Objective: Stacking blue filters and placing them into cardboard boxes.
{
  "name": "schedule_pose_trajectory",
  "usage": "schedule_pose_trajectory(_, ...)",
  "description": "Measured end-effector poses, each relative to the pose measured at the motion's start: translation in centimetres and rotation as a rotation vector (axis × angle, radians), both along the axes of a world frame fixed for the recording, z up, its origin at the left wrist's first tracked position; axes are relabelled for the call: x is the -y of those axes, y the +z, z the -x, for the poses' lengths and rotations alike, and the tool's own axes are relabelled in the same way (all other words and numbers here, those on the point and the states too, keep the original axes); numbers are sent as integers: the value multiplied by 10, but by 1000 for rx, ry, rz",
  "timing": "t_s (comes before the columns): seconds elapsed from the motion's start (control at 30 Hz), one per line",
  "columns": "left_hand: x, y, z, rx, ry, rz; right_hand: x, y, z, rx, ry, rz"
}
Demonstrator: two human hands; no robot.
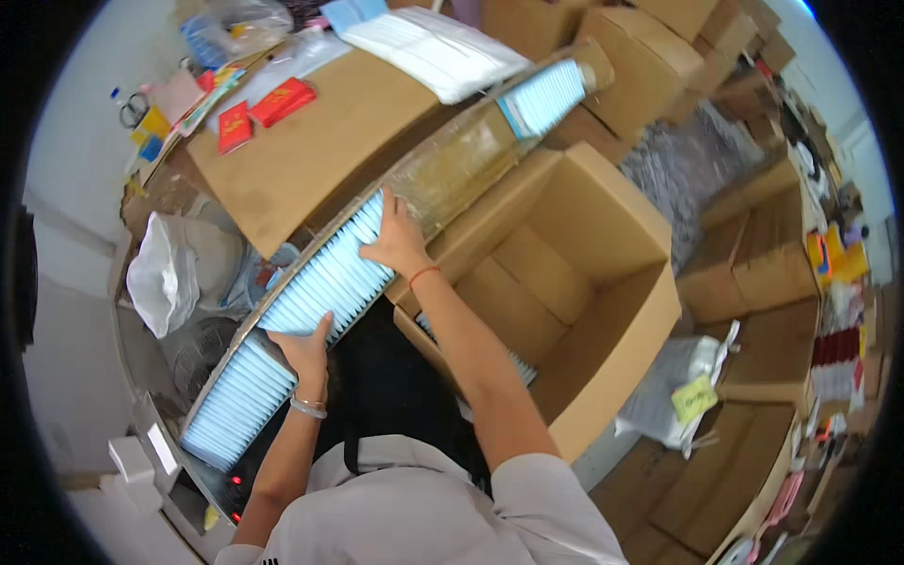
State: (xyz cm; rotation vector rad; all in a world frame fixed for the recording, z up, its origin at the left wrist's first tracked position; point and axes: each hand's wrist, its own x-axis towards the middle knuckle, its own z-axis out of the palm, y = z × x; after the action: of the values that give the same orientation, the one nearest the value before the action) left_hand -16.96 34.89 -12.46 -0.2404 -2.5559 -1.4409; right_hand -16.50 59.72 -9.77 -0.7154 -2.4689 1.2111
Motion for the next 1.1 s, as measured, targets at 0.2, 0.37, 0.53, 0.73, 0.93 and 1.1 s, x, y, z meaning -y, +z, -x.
schedule_pose_trajectory(0.2,-40,55,-50,230,-258,-265,-56,72,-92,-307,-107,-297)
schedule_pose_trajectory(0.37,-180,28,-110,307,-787,-194,-123,97,-264,-33,-671,-436)
schedule_pose_trajectory(0.53,-279,-97,-74,417,-1106,196,-146,-19,-303,406,-1003,-169)
schedule_pose_trajectory(0.73,-304,-171,-37,388,-1313,593,-72,-205,-298,409,-1250,196)
schedule_pose_trajectory(0.93,-290,-105,-50,549,-1647,470,-60,-279,-251,1036,-1073,375)
schedule_pose_trajectory(1.1,-260,31,-1,1545,-1460,-382,-325,-39,-215,-683,-927,-202)
